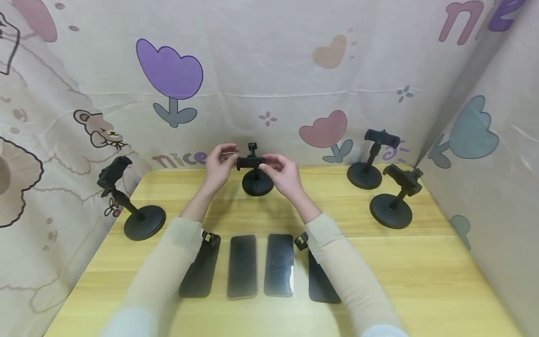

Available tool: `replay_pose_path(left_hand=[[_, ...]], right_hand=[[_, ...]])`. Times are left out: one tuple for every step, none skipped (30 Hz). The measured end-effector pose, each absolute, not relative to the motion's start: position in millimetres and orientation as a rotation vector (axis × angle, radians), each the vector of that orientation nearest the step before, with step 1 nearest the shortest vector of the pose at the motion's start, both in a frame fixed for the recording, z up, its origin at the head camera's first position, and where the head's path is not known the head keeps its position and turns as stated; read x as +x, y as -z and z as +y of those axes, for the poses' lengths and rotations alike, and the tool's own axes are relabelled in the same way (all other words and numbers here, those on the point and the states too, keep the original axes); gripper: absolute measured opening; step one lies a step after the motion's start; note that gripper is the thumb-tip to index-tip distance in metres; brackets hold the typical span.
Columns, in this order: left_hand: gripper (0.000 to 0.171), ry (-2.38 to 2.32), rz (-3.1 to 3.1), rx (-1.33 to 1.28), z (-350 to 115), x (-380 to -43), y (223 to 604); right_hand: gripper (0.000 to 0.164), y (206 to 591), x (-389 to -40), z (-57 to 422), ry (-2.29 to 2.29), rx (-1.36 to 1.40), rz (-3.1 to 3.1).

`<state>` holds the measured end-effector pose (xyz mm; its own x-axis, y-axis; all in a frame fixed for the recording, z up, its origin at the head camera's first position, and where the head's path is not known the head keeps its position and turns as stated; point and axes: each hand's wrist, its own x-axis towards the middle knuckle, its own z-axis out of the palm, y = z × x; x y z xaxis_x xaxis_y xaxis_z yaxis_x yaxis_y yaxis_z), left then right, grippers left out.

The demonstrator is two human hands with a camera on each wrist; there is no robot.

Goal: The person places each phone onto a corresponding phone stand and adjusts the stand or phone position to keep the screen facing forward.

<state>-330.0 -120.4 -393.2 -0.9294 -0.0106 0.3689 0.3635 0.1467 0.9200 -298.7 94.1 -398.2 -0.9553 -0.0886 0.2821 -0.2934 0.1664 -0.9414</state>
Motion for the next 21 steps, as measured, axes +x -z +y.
replay_pose_path(left_hand=[[0.028,1.865,-2.122,-0.348,-122,-326,392],[0.027,1.872,-2.111,-0.354,-123,-321,390],[0.027,1.879,-2.104,-0.361,-125,-317,389],[0.026,1.88,-2.102,-0.371,-125,-312,387],[0.026,1.878,-2.102,-0.38,-126,-308,387],[0.026,1.875,-2.105,-0.39,-126,-304,386],[0.026,1.868,-2.106,-0.403,-126,-300,386],[0.027,1.859,-2.107,-0.412,-126,-297,385],[0.027,1.848,-2.105,-0.428,-125,-294,386],[0.028,1.836,-2.101,-0.439,-124,-292,386],[0.028,1.829,-2.095,-0.448,-123,-290,387],[0.027,1.823,-2.087,-0.455,-122,-289,388],[0.026,1.818,-2.078,-0.458,-121,-288,389],[0.026,1.814,-2.071,-0.456,-120,-287,390],[0.025,1.813,-2.063,-0.45,-119,-287,391],[0.024,1.816,-2.055,-0.437,-117,-286,392],[0.023,1.821,-2.043,-0.428,-116,-286,392],[0.022,1.826,-2.03,-0.418,-115,-285,392],[0.022,1.836,-2.014,-0.412,-114,-285,393],[0.021,1.844,-1.998,-0.407,-114,-284,393],[0.021,1.853,-1.981,-0.403,-113,-284,394]], right_hand=[[0.038,398,-298,94,-1.896,0.373,-2.27],[0.038,398,-298,94,-1.9,0.371,-2.268],[0.039,398,-298,94,-1.903,0.37,-2.264],[0.039,398,-297,94,-1.91,0.372,-2.257],[0.039,398,-297,93,-1.912,0.372,-2.253],[0.039,399,-297,93,-1.913,0.37,-2.25],[0.039,398,-296,93,-1.915,0.368,-2.247],[0.039,398,-296,92,-1.917,0.365,-2.242],[0.04,398,-296,92,-1.92,0.363,-2.238],[0.04,398,-296,92,-1.922,0.358,-2.237],[0.04,399,-296,92,-1.925,0.354,-2.232],[0.039,399,-295,92,-1.93,0.351,-2.228],[0.039,399,-295,91,-1.934,0.35,-2.222],[0.038,399,-295,91,-1.939,0.35,-2.214],[0.038,399,-294,91,-1.944,0.351,-2.207],[0.038,399,-294,91,-1.949,0.351,-2.2],[0.038,399,-294,90,-1.952,0.351,-2.195],[0.038,399,-294,90,-1.956,0.351,-2.189],[0.038,400,-294,89,-1.961,0.352,-2.181],[0.038,400,-294,88,-1.965,0.353,-2.173],[0.038,400,-294,88,-1.969,0.353,-2.17]])
